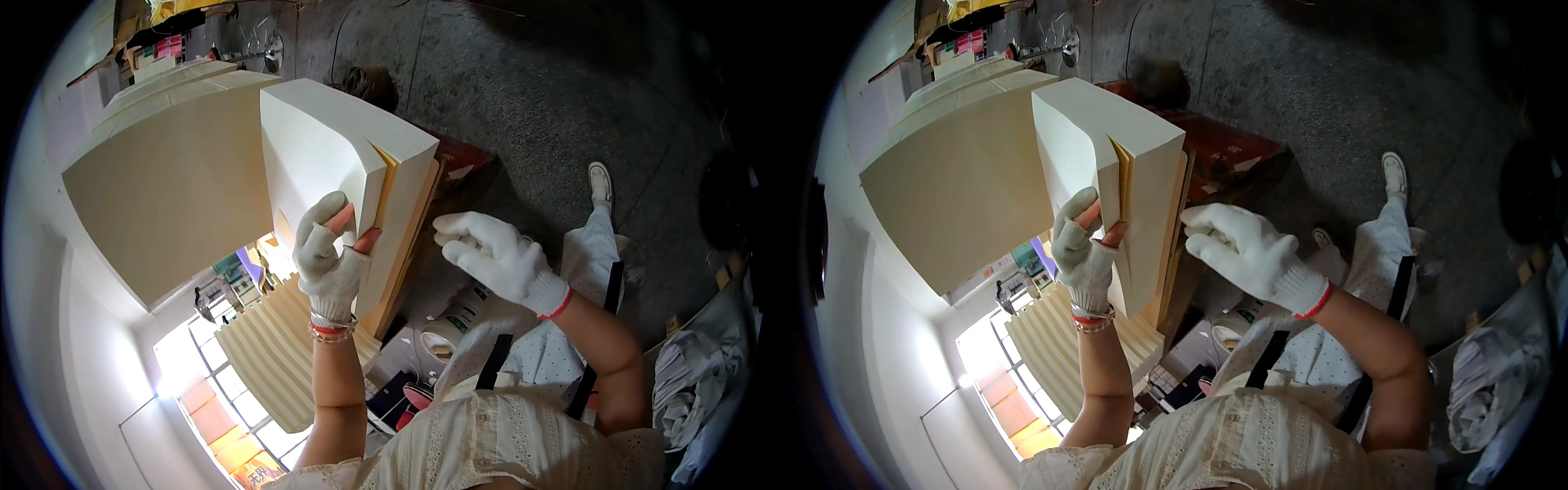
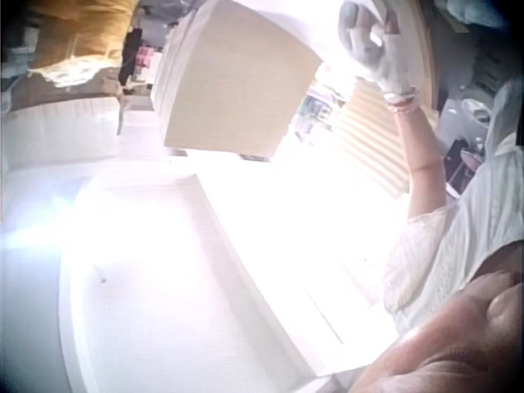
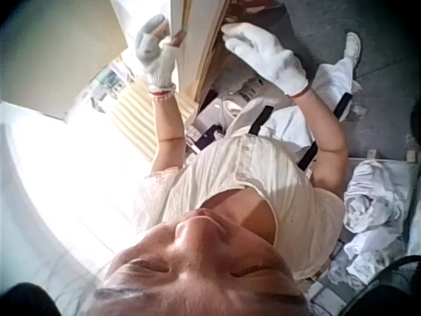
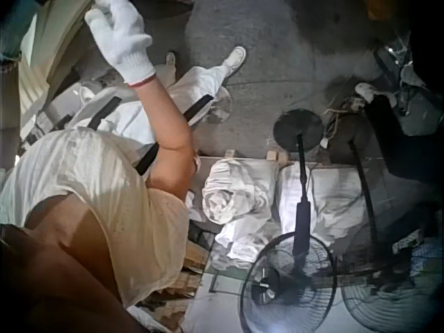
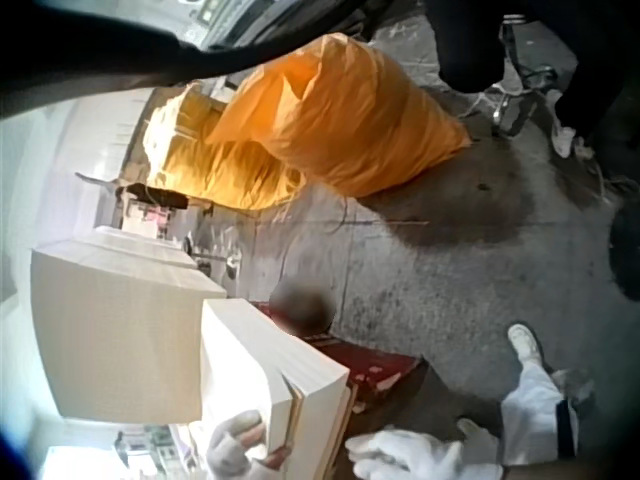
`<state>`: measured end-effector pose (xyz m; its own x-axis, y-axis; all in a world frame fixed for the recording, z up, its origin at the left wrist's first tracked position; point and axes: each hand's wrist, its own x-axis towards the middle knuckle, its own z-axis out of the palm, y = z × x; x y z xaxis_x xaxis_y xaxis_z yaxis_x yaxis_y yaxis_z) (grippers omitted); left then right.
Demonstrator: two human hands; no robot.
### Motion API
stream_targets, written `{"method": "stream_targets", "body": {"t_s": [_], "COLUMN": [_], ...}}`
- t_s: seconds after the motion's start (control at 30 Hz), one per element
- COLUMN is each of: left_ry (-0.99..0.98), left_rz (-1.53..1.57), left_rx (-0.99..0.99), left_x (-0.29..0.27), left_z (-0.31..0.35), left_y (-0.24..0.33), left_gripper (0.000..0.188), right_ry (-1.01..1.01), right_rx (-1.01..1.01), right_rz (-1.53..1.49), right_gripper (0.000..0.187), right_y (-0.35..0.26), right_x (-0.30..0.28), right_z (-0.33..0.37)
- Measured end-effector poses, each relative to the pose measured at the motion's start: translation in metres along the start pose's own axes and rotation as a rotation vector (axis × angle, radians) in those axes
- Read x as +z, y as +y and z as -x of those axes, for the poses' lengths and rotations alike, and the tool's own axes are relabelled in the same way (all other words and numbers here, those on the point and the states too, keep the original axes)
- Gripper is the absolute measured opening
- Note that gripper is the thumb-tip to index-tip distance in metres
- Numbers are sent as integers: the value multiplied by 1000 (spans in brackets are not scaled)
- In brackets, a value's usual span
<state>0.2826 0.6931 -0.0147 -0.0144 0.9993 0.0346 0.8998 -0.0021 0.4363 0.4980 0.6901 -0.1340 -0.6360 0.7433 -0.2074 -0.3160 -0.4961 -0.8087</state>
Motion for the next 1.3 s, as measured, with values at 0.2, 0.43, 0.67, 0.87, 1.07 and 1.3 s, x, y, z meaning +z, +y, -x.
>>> {"method": "stream_targets", "body": {"t_s": [0.2,0.43,0.67,0.87,1.07,1.3], "left_ry": [21,35,31,52,208,258], "left_rz": [-61,26,77,97,-278,-422], "left_rx": [20,-46,-103,-75,195,223], "left_x": [1,0,0,-5,-3,0], "left_z": [-2,2,0,-4,2,21], "left_y": [2,-4,-11,-12,0,-3], "left_gripper": [48,46,44,37,48,63], "right_ry": [-25,-145,-199,-101,-258,-259], "right_rx": [-6,-89,-43,-37,355,423], "right_rz": [-1,-64,-135,230,-271,-195], "right_gripper": [29,42,55,46,43,30], "right_y": [-5,-15,-43,-50,-87,-107], "right_x": [15,17,25,31,49,73], "right_z": [-3,-9,-38,-41,-37,-41]}}
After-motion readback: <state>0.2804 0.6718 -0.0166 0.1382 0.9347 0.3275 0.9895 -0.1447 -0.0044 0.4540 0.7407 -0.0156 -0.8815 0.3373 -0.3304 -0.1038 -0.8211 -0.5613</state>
